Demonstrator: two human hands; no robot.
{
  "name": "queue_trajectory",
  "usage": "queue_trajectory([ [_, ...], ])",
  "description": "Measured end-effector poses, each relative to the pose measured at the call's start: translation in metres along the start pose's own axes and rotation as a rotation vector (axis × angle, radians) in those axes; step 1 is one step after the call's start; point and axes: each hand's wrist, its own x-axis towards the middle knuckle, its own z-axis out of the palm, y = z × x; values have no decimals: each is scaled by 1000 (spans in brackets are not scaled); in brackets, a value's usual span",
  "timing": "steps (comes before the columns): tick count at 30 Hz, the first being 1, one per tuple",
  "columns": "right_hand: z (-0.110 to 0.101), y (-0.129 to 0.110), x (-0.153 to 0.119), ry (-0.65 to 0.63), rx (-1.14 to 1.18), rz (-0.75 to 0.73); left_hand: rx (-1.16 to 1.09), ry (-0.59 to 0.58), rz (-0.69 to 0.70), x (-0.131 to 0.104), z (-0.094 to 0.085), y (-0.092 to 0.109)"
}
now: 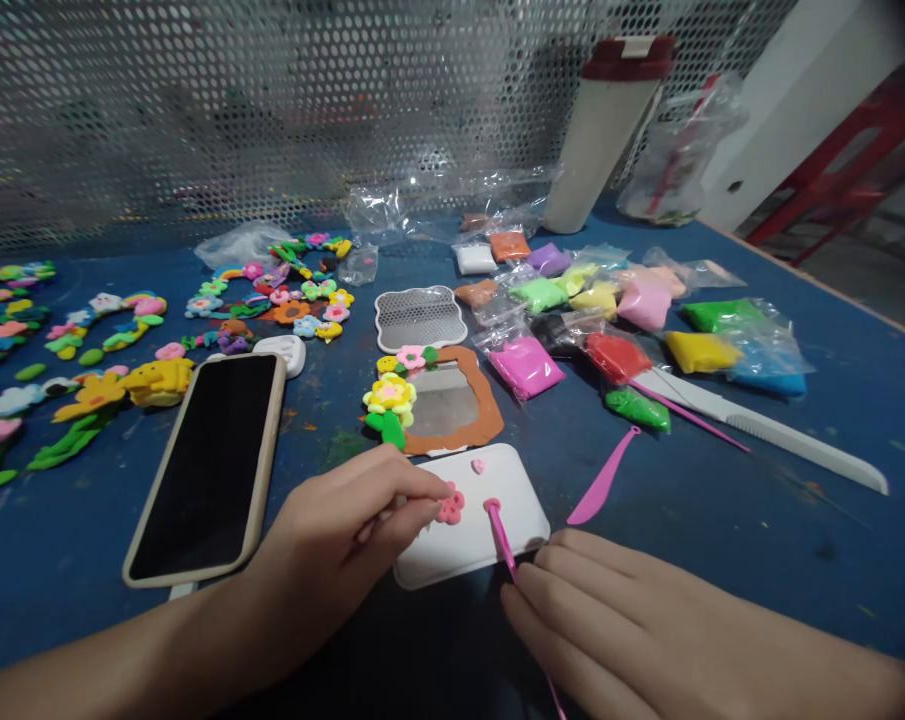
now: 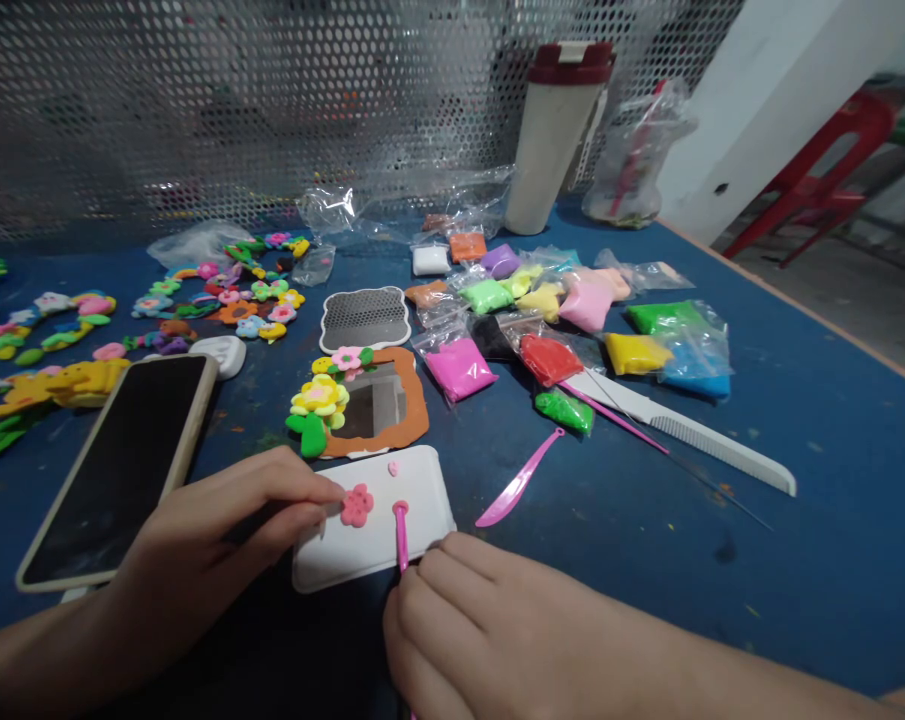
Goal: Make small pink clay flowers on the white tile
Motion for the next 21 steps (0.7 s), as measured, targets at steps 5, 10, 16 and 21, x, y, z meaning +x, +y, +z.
queue_trajectory([
  [5,2,-12,-5,-18,-51,164,-3,-12,-29,-3,0,0],
  [10,0,-18,-8,28,-74,129,13,26,-9,-1,0,0],
  [16,-6,-14,0,145,-172,55,18,-3,-26,-1,0,-2],
  [21,0,-26,2,130,-206,250,18,-35,-44,0,-3,2],
])
